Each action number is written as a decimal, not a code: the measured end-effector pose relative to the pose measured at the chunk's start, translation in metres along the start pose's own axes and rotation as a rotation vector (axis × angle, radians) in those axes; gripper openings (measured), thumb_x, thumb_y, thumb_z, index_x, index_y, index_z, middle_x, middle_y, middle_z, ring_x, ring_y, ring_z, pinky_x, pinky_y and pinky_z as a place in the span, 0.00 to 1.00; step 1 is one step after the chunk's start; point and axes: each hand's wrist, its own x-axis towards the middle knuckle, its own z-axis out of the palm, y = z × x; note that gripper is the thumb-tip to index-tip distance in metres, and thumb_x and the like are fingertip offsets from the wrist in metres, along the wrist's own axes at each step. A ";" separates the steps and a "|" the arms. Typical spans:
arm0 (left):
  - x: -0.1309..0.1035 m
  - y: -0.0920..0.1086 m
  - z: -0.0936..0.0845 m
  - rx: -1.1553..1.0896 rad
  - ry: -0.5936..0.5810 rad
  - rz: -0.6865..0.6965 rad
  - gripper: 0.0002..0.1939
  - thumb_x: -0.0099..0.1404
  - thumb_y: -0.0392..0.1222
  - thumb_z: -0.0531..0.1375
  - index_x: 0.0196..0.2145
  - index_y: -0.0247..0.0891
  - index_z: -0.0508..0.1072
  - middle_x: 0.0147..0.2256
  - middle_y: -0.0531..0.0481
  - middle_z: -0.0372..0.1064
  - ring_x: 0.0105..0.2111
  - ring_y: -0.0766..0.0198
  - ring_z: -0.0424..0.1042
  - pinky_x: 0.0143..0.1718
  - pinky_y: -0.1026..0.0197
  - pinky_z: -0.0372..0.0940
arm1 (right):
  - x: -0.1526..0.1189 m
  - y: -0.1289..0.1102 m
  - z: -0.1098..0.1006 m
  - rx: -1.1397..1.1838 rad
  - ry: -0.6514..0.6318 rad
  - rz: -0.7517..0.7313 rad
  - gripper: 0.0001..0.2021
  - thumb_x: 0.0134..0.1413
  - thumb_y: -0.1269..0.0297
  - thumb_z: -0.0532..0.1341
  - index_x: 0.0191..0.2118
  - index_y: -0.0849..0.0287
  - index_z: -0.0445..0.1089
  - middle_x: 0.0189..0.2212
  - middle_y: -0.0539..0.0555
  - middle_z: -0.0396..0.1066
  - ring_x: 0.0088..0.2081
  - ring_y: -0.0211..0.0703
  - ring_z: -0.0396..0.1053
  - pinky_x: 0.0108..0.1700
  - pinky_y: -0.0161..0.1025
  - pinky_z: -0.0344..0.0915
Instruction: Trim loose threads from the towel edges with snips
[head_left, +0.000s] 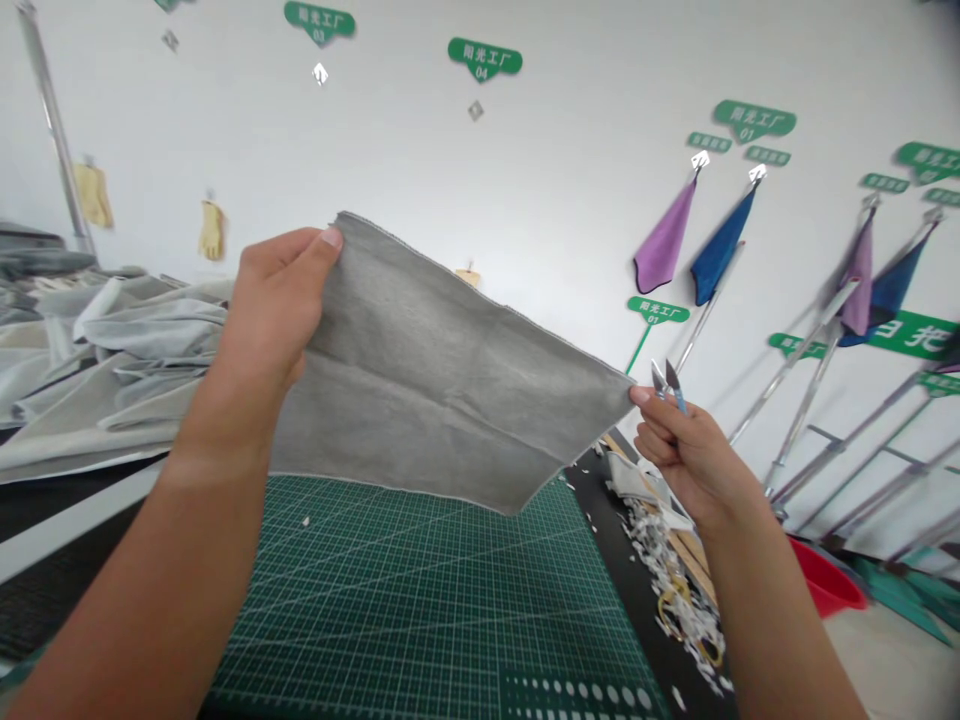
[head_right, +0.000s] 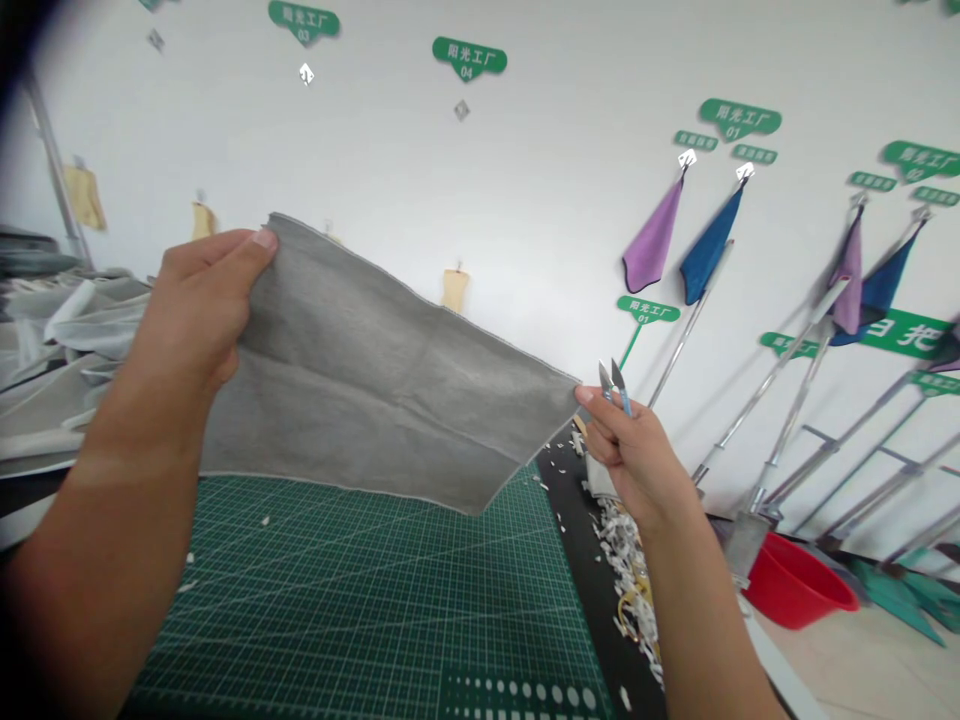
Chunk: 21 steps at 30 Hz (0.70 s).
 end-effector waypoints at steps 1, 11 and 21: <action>-0.004 0.002 0.004 0.007 -0.030 -0.014 0.17 0.69 0.49 0.57 0.28 0.34 0.74 0.23 0.56 0.61 0.27 0.70 0.60 0.41 0.61 0.62 | 0.000 0.000 0.003 0.008 -0.004 0.001 0.19 0.57 0.59 0.67 0.26 0.56 0.56 0.18 0.40 0.35 0.19 0.30 0.32 0.18 0.34 0.35; -0.092 0.040 0.082 -0.301 -1.156 -0.269 0.15 0.67 0.53 0.57 0.35 0.41 0.78 0.39 0.50 0.75 0.42 0.60 0.71 0.46 0.58 0.65 | -0.010 0.013 0.069 0.027 -0.116 0.108 0.18 0.49 0.56 0.71 0.26 0.58 0.63 0.15 0.40 0.44 0.16 0.27 0.39 0.17 0.29 0.39; -0.109 -0.009 0.106 -0.334 -0.823 -0.668 0.14 0.62 0.51 0.60 0.31 0.36 0.73 0.30 0.49 0.71 0.31 0.62 0.69 0.34 0.58 0.64 | -0.011 0.025 0.066 0.103 -0.119 0.216 0.13 0.52 0.57 0.69 0.36 0.61 0.72 0.16 0.38 0.39 0.16 0.27 0.37 0.16 0.29 0.37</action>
